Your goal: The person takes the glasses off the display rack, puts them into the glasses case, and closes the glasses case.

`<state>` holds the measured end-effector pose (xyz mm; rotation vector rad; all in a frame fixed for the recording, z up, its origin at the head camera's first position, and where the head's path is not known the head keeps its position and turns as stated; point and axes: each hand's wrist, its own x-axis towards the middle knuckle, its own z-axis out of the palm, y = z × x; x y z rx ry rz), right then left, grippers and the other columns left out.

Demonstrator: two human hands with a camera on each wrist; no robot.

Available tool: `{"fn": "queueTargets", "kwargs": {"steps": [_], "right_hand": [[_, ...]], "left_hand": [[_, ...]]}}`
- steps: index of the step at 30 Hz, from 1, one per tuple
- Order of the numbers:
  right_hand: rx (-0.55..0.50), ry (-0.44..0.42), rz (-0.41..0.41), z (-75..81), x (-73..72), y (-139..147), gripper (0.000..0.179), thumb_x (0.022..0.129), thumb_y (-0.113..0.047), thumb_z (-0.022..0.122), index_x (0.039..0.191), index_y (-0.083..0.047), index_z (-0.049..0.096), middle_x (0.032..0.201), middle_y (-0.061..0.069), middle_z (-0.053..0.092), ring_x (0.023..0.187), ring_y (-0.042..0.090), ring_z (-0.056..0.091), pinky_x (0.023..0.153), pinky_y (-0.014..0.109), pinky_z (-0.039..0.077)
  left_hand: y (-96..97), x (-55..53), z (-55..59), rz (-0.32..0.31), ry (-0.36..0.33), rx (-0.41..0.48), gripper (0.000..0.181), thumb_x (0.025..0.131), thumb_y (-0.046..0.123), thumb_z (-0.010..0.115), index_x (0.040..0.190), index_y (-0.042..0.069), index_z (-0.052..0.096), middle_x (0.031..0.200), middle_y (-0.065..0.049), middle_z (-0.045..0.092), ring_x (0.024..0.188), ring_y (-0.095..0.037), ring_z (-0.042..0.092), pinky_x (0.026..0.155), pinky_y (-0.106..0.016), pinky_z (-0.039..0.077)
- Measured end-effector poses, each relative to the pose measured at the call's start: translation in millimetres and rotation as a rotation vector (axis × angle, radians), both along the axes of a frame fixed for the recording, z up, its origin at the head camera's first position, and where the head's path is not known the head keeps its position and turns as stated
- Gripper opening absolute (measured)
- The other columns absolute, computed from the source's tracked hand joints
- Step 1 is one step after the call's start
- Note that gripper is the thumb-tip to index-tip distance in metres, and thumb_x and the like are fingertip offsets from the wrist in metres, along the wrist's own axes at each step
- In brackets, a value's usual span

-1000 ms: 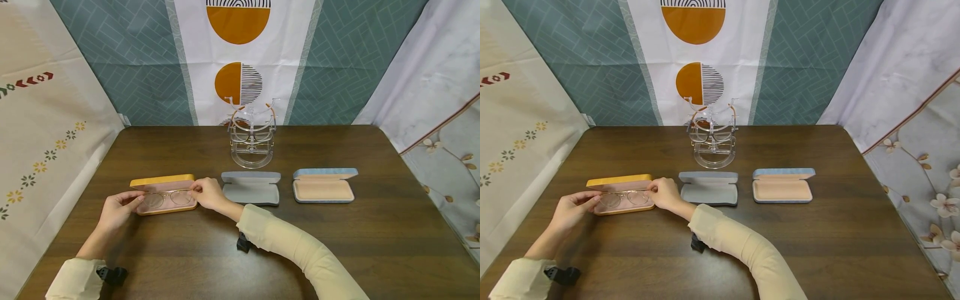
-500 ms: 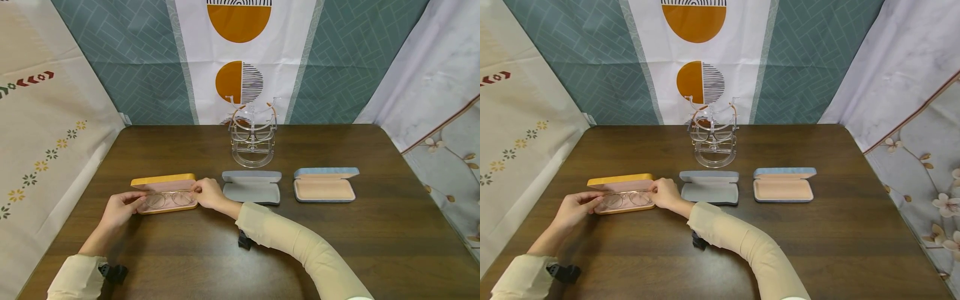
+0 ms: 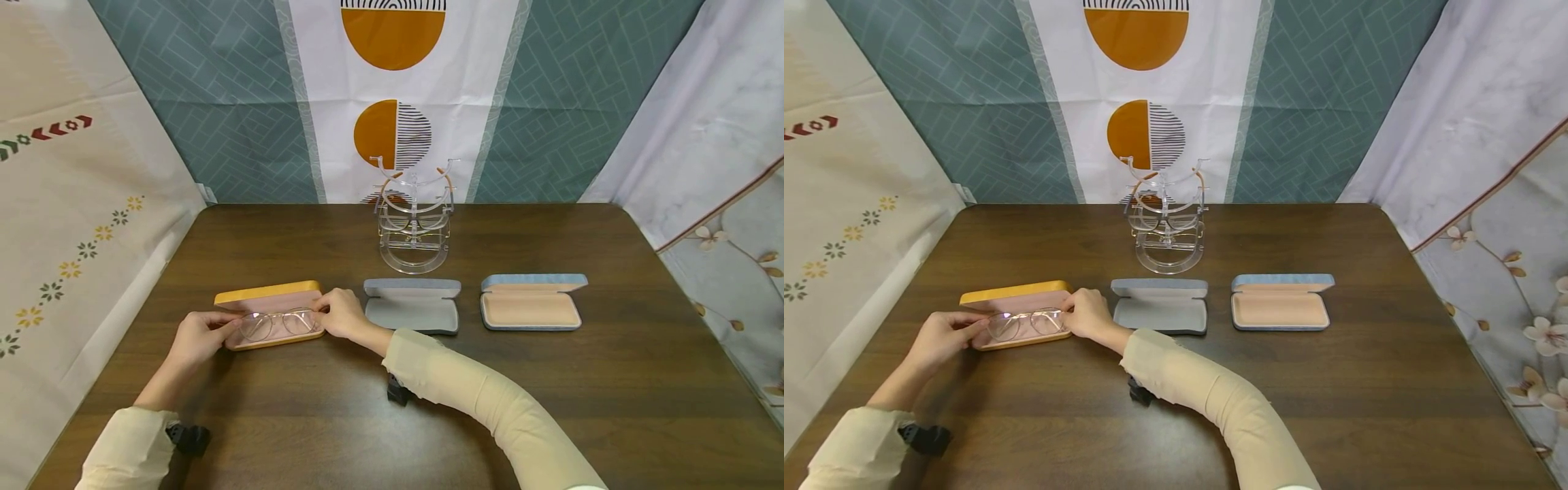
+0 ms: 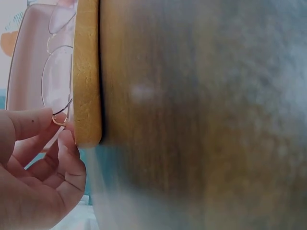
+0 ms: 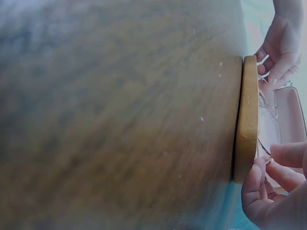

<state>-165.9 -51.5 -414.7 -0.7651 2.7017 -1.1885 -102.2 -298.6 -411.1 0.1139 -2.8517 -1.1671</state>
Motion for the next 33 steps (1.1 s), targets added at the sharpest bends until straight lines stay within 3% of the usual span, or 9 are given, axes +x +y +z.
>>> {"fn": "queueTargets", "kwargs": {"steps": [9, 15, 25, 33], "right_hand": [[-0.015, -0.075, -0.013, 3.6, 2.4, 5, 0.016, 0.076, -0.007, 0.068, 0.092, -0.008, 0.074, 0.076, -0.004, 0.066, 0.06, 0.004, 0.047, 0.054, 0.014, 0.037], [-0.026, -0.091, -0.036, 5.3, 4.1, 8, 0.014, 0.075, -0.011, 0.07, 0.089, -0.008, 0.071, 0.077, -0.004, 0.065, 0.069, 0.006, 0.056, 0.061, 0.015, 0.041], [-0.079, -0.124, -0.098, 3.8, 3.8, 11, 0.024, 0.076, -0.016, 0.072, 0.096, -0.006, 0.063, 0.082, 0.0, 0.065, 0.079, 0.013, 0.058, 0.067, 0.019, 0.043], [-0.142, -0.224, -0.129, 5.7, -0.3, 11, 0.051, 0.082, -0.035, 0.067, 0.121, -0.004, 0.054, 0.097, 0.006, 0.063, 0.083, 0.017, 0.058, 0.064, 0.022, 0.045]], "left_hand": [[1.0, 1.7, 1.1, 0.004, 0.023, -0.008, 0.025, 0.087, 0.014, 0.061, 0.098, -0.007, 0.067, 0.09, -0.019, 0.066, 0.067, -0.005, 0.052, 0.052, -0.022, 0.046], [0.4, 5.9, 3.7, -0.002, 0.007, 0.033, 0.029, 0.089, 0.018, 0.059, 0.102, -0.008, 0.065, 0.089, -0.018, 0.065, 0.068, -0.01, 0.055, 0.054, -0.023, 0.047], [-5.7, 11.6, 7.3, 0.012, 0.01, 0.061, 0.036, 0.091, 0.024, 0.057, 0.106, -0.008, 0.062, 0.093, -0.022, 0.064, 0.068, -0.004, 0.057, 0.054, -0.025, 0.05], [-14.7, 10.7, 11.7, 0.135, -0.056, 0.057, 0.057, 0.087, 0.046, 0.055, 0.104, -0.008, 0.061, 0.086, -0.019, 0.066, 0.067, -0.009, 0.063, 0.055, -0.029, 0.052]]}}
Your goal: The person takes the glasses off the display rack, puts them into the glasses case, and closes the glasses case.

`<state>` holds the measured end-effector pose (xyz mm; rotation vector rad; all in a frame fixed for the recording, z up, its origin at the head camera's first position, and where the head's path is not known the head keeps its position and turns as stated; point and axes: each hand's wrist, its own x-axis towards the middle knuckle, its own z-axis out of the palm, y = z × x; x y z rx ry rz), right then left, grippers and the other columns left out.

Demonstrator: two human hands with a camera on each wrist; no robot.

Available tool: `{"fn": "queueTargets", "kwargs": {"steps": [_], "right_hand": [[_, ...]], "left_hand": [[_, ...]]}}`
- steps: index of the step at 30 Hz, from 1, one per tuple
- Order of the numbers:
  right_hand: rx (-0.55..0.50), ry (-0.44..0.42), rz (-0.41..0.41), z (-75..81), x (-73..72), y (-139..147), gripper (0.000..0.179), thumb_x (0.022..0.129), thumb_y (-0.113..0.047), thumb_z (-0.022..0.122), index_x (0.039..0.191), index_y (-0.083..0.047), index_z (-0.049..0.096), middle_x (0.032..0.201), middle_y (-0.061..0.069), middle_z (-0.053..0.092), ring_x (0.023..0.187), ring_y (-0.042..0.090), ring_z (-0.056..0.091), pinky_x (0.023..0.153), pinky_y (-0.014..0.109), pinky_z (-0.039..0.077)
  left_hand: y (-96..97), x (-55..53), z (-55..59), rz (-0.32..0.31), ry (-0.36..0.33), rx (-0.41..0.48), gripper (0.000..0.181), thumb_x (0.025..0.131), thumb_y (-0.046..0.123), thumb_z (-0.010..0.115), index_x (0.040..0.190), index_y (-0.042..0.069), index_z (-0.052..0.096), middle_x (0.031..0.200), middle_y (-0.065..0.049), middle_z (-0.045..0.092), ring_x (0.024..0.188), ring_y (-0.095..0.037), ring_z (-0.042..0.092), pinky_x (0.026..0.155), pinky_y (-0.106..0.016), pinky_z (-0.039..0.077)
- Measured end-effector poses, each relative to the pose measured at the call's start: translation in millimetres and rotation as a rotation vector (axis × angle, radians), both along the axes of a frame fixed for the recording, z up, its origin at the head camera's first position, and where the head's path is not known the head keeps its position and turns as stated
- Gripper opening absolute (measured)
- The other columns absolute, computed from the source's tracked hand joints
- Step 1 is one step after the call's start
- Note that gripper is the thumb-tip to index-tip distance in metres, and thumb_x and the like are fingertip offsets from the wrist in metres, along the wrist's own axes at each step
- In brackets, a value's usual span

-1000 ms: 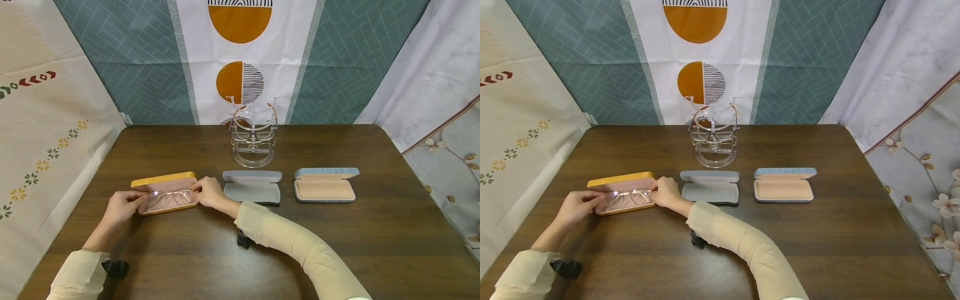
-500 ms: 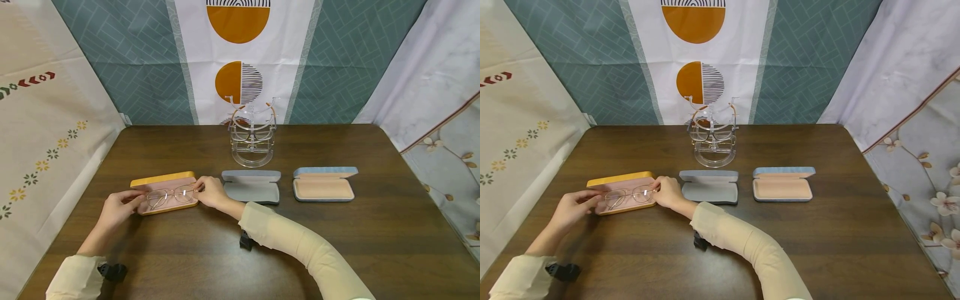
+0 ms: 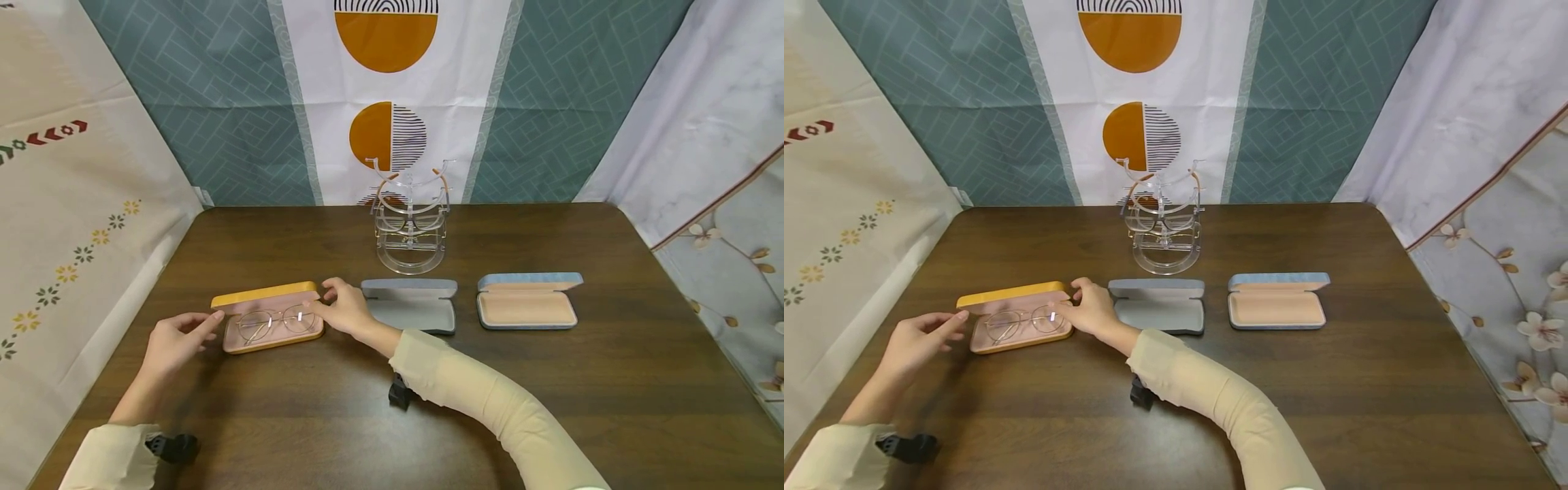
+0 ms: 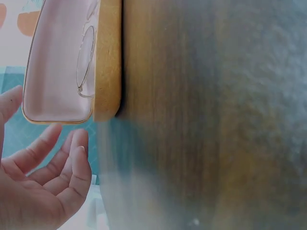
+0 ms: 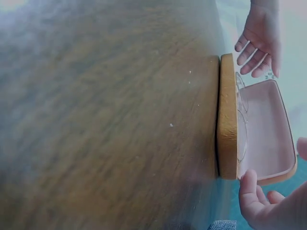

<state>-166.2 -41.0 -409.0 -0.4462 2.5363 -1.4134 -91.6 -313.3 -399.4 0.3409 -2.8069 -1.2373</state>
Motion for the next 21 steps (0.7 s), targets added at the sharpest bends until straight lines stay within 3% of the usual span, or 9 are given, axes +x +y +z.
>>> {"fn": "queueTargets", "kwargs": {"steps": [4, 7, 11, 15, 21], "right_hand": [[-0.032, -0.037, -0.024, 0.5, -2.0, -2, 0.056, 0.083, -0.041, 0.064, 0.124, -0.005, 0.053, 0.1, 0.006, 0.063, 0.088, 0.018, 0.059, 0.068, 0.025, 0.047], [-0.046, -0.053, -0.033, 0.4, -3.4, -4, 0.057, 0.084, -0.043, 0.062, 0.125, -0.005, 0.052, 0.103, 0.006, 0.063, 0.093, 0.019, 0.058, 0.072, 0.027, 0.048], [-0.054, -0.048, -0.027, 0.0, -5.1, -7, 0.057, 0.086, -0.044, 0.058, 0.126, -0.004, 0.052, 0.108, 0.008, 0.063, 0.099, 0.02, 0.058, 0.078, 0.029, 0.048], [-0.08, -0.018, -0.016, 0.0, -7.1, -11, 0.052, 0.089, -0.041, 0.054, 0.125, -0.004, 0.054, 0.109, 0.009, 0.064, 0.1, 0.02, 0.059, 0.08, 0.027, 0.047], [-0.146, -0.046, -0.023, -2.0, -8.2, -14, 0.044, 0.09, -0.04, 0.053, 0.122, -0.011, 0.059, 0.106, 0.002, 0.065, 0.095, 0.012, 0.06, 0.077, 0.023, 0.047]], "left_hand": [[-6.2, -5.8, -6.3, 0.065, -0.028, 0.042, 0.067, 0.083, 0.055, 0.055, 0.113, -0.006, 0.056, 0.089, -0.009, 0.066, 0.068, -0.007, 0.063, 0.053, -0.035, 0.052], [-6.3, -9.4, -7.8, 0.086, -0.026, 0.092, 0.072, 0.083, 0.055, 0.054, 0.124, -0.004, 0.049, 0.104, -0.016, 0.063, 0.07, -0.004, 0.063, 0.053, -0.034, 0.053], [-0.9, -10.5, -0.1, 0.022, -0.017, 0.131, 0.075, 0.089, 0.05, 0.047, 0.138, -0.005, 0.032, 0.126, -0.031, 0.045, 0.075, 0.002, 0.059, 0.059, -0.028, 0.053], [5.3, -12.1, 6.6, -0.04, -0.013, 0.152, 0.074, 0.092, 0.048, 0.041, 0.142, -0.003, 0.022, 0.131, -0.033, 0.038, 0.08, 0.007, 0.053, 0.063, -0.026, 0.053], [11.2, -18.5, 6.4, -0.068, -0.022, 0.164, 0.067, 0.094, 0.046, 0.037, 0.139, -0.003, 0.03, 0.132, -0.032, 0.037, 0.097, -0.021, 0.056, 0.065, -0.026, 0.053]]}}
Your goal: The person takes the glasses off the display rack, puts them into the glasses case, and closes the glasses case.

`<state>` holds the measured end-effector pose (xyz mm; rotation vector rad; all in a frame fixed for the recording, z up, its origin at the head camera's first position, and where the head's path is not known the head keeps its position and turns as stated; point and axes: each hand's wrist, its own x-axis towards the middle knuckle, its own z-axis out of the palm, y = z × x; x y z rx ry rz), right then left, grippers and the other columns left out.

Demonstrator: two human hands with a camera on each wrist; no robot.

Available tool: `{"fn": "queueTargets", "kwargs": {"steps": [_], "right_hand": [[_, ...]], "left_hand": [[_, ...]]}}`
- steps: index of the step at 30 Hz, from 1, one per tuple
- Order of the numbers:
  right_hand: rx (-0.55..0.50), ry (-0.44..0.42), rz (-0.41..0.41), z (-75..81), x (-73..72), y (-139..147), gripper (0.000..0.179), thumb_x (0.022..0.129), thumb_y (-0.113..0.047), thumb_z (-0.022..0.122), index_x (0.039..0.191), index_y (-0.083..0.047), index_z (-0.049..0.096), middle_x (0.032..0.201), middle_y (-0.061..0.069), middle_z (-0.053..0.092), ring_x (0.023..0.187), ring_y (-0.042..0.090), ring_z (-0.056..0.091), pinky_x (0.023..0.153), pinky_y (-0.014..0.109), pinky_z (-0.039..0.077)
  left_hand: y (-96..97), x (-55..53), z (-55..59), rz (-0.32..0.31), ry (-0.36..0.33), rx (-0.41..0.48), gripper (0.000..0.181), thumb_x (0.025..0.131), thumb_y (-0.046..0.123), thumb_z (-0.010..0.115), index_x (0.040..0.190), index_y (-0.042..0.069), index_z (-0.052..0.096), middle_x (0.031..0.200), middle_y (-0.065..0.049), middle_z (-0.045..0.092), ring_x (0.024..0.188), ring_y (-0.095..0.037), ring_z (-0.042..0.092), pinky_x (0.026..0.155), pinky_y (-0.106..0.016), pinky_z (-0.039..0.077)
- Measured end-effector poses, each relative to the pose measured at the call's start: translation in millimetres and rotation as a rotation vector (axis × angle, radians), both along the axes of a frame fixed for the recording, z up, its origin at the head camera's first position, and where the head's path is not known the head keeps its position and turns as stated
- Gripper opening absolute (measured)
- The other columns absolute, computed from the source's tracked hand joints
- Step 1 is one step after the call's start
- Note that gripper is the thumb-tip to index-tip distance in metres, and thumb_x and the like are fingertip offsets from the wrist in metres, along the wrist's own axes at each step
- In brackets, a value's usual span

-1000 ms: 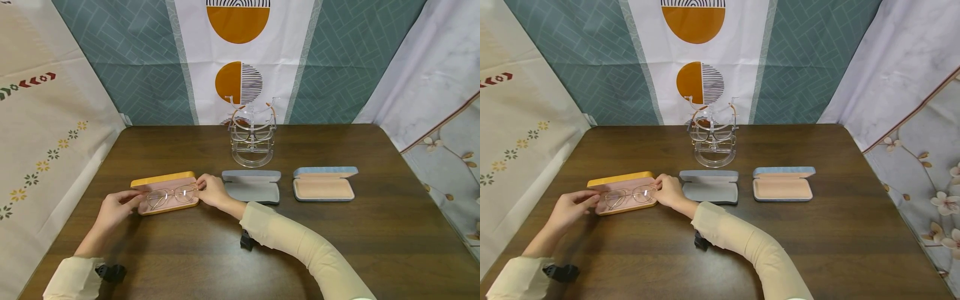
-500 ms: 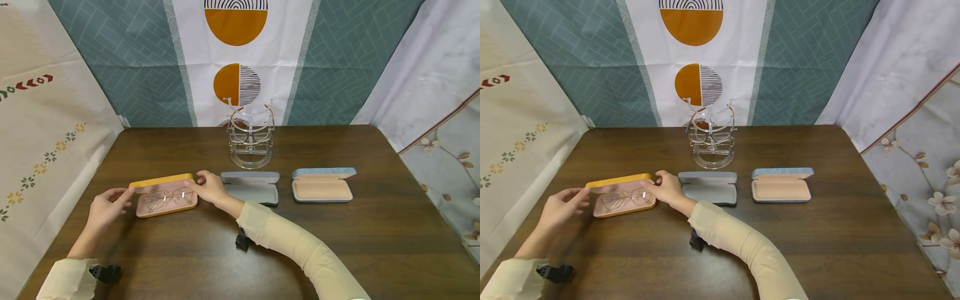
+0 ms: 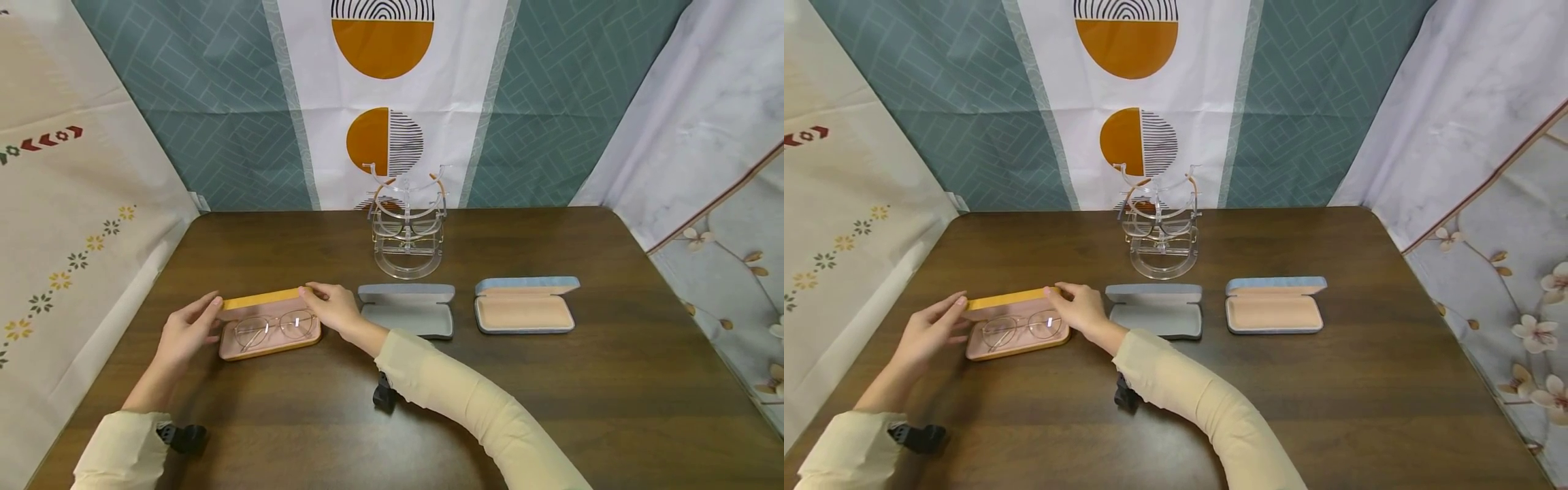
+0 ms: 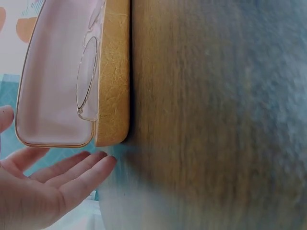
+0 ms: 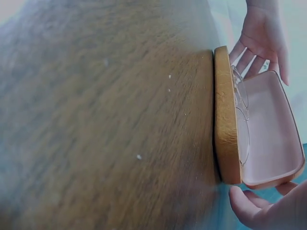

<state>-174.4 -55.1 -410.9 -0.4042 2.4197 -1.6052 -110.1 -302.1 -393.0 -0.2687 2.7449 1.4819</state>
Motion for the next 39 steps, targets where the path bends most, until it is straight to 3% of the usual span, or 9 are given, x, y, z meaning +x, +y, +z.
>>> {"fn": "queueTargets", "kwargs": {"steps": [2, 7, 12, 17, 22, 29, 39], "right_hand": [[-0.025, -0.019, -0.005, -0.9, 0.6, -1, 0.042, 0.09, -0.04, 0.054, 0.12, -0.011, 0.061, 0.102, 0.0, 0.066, 0.09, 0.009, 0.06, 0.073, 0.021, 0.047], [-0.07, -0.052, -0.01, -2.7, 1.0, -2, 0.038, 0.088, -0.039, 0.057, 0.113, -0.012, 0.065, 0.091, -0.005, 0.066, 0.077, 0.004, 0.056, 0.064, 0.019, 0.046], [-0.062, -0.042, -0.006, -3.8, 1.1, -3, 0.035, 0.087, -0.038, 0.059, 0.11, -0.013, 0.067, 0.092, -0.005, 0.066, 0.078, 0.004, 0.056, 0.064, 0.018, 0.046], [-0.046, -0.037, 0.01, -3.3, 0.8, -1, 0.037, 0.087, -0.037, 0.059, 0.112, -0.01, 0.065, 0.101, 0.0, 0.065, 0.09, 0.01, 0.058, 0.071, 0.02, 0.047], [-0.034, -0.05, 0.029, -2.3, 2.1, 1, 0.039, 0.088, -0.038, 0.058, 0.115, -0.01, 0.063, 0.105, 0.0, 0.064, 0.096, 0.012, 0.057, 0.076, 0.022, 0.047], [-0.002, -0.059, 0.033, -3.5, 4.6, 3, 0.04, 0.087, -0.041, 0.059, 0.115, -0.014, 0.063, 0.105, -0.002, 0.064, 0.096, 0.012, 0.057, 0.075, 0.023, 0.047], [-0.008, -0.054, 0.024, -3.8, 8.2, 7, 0.037, 0.084, -0.035, 0.065, 0.114, -0.012, 0.065, 0.105, 0.001, 0.065, 0.098, 0.013, 0.058, 0.077, 0.023, 0.046]], "left_hand": [[0.4, -1.1, -1.3, 0.001, -0.003, 0.008, 0.066, 0.094, 0.046, 0.037, 0.137, -0.005, 0.034, 0.131, -0.032, 0.039, 0.098, -0.021, 0.057, 0.065, -0.027, 0.053], [0.5, -2.2, -3.8, 0.018, -0.003, 0.056, 0.067, 0.094, 0.044, 0.039, 0.132, -0.011, 0.037, 0.126, -0.034, 0.042, 0.082, 0.0, 0.058, 0.066, -0.029, 0.053], [-2.0, -2.7, -5.6, 0.012, 0.008, 0.094, 0.066, 0.094, 0.041, 0.042, 0.13, -0.014, 0.038, 0.119, -0.031, 0.048, 0.079, 0.002, 0.059, 0.065, -0.029, 0.053], [-5.5, -3.8, -6.4, -0.019, 0.018, 0.136, 0.063, 0.095, 0.036, 0.045, 0.128, -0.016, 0.038, 0.107, -0.011, 0.058, 0.081, -0.001, 0.06, 0.065, -0.029, 0.053], [-8.2, -4.7, -9.0, -0.054, 0.023, 0.178, 0.059, 0.095, 0.033, 0.046, 0.127, -0.015, 0.04, 0.098, 0.006, 0.059, 0.084, -0.002, 0.06, 0.067, -0.027, 0.053], [-9.5, -2.6, -10.3, -0.067, 0.022, 0.233, 0.044, 0.093, 0.033, 0.051, 0.119, -0.002, 0.053, 0.09, 0.02, 0.056, 0.085, 0.002, 0.058, 0.068, -0.024, 0.052], [-12.4, 0.4, -10.6, -0.125, 0.004, 0.333, 0.04, 0.092, 0.026, 0.055, 0.12, -0.001, 0.054, 0.097, 0.018, 0.056, 0.089, 0.004, 0.055, 0.071, -0.022, 0.051]]}}
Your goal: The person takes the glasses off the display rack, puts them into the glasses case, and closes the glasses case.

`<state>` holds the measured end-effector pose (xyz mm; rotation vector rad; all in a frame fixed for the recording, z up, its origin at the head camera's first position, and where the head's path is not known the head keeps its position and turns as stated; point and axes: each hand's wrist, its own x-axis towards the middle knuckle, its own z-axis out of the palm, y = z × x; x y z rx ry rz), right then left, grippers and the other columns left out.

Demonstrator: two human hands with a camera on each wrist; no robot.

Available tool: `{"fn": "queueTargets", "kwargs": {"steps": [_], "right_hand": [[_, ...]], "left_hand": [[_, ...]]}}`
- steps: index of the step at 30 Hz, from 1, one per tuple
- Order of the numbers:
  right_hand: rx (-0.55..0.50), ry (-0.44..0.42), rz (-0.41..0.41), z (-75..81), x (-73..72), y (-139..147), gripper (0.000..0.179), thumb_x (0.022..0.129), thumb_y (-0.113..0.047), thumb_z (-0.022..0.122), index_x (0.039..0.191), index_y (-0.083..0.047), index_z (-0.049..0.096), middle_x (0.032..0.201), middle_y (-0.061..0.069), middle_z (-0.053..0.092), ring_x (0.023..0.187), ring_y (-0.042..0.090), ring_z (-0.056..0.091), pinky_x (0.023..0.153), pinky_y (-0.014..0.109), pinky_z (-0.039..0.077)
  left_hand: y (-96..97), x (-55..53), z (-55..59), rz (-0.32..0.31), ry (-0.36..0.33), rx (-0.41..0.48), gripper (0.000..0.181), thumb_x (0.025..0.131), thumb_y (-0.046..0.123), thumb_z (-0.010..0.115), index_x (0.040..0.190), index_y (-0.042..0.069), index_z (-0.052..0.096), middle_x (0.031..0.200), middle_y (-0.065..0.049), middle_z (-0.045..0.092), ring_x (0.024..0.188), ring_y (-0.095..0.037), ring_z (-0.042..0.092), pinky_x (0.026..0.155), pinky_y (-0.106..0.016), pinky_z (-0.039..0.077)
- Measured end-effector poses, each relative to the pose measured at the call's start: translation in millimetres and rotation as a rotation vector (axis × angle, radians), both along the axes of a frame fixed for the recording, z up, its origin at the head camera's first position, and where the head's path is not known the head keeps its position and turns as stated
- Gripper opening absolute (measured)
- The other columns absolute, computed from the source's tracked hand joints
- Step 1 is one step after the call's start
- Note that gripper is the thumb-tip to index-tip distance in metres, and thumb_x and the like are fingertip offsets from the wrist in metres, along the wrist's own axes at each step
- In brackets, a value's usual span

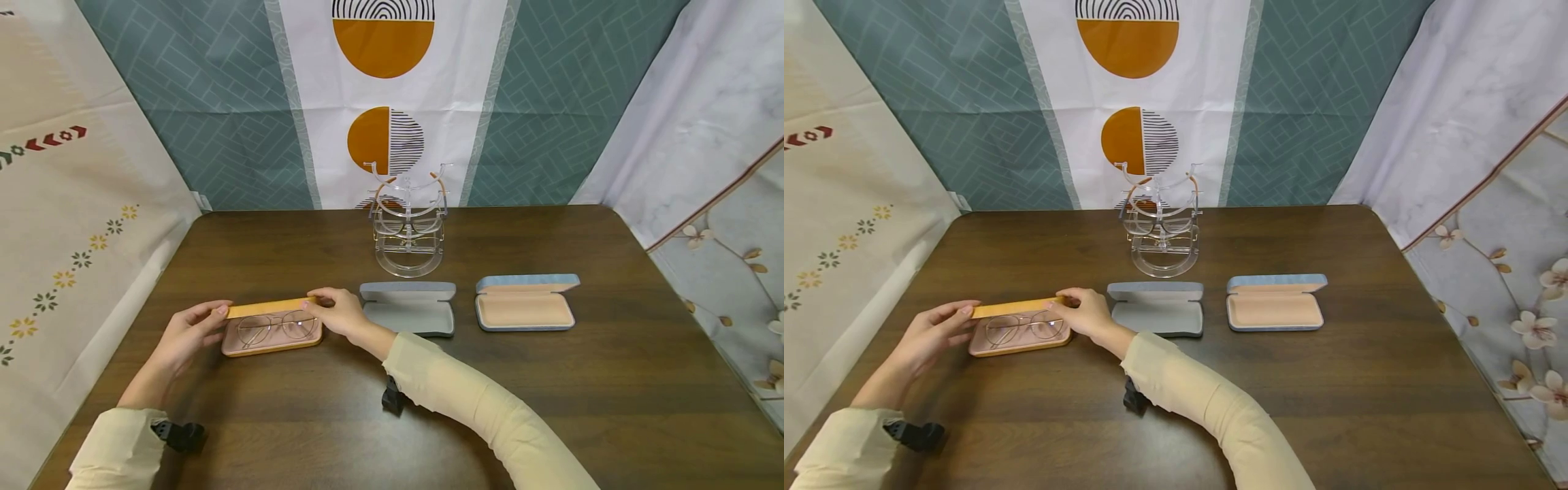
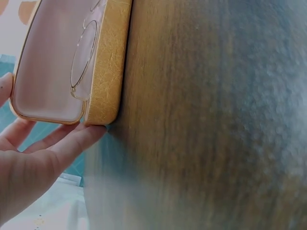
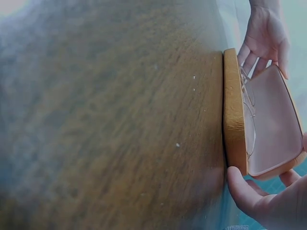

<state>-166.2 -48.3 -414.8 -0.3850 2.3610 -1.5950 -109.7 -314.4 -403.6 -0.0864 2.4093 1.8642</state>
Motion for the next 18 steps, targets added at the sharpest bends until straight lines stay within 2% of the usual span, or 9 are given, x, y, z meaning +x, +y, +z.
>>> {"fn": "queueTargets", "kwargs": {"steps": [3, 10, 18], "right_hand": [[-0.006, -0.017, 0.004, 0.3, 0.7, 1.0, 0.036, 0.082, -0.033, 0.067, 0.113, -0.013, 0.066, 0.106, 0.001, 0.065, 0.099, 0.014, 0.057, 0.076, 0.023, 0.046], [-0.027, -0.049, 0.024, -0.1, 1.4, 3.0, 0.037, 0.08, -0.03, 0.07, 0.113, -0.013, 0.066, 0.108, 0.0, 0.063, 0.1, 0.014, 0.056, 0.076, 0.021, 0.046], [-0.05, -0.057, 0.034, -2.6, 1.3, 4.6, 0.038, 0.077, -0.027, 0.073, 0.112, -0.013, 0.067, 0.107, -0.001, 0.064, 0.098, 0.01, 0.057, 0.075, 0.02, 0.046]], "left_hand": [[-1.2, 0.9, -1.1, -0.011, -0.001, 0.034, 0.037, 0.091, 0.024, 0.056, 0.12, 0.0, 0.055, 0.099, 0.017, 0.055, 0.089, 0.005, 0.055, 0.071, -0.021, 0.051], [-3.6, 1.9, -4.4, -0.039, 0.007, 0.188, 0.024, 0.09, 0.013, 0.057, 0.112, 0.007, 0.063, 0.102, 0.014, 0.057, 0.09, 0.003, 0.056, 0.072, -0.02, 0.05], [-7.2, 4.0, -6.5, -0.086, 0.018, 0.212, 0.025, 0.09, 0.009, 0.057, 0.114, 0.009, 0.063, 0.104, 0.013, 0.057, 0.091, 0.001, 0.056, 0.072, -0.021, 0.05]]}}
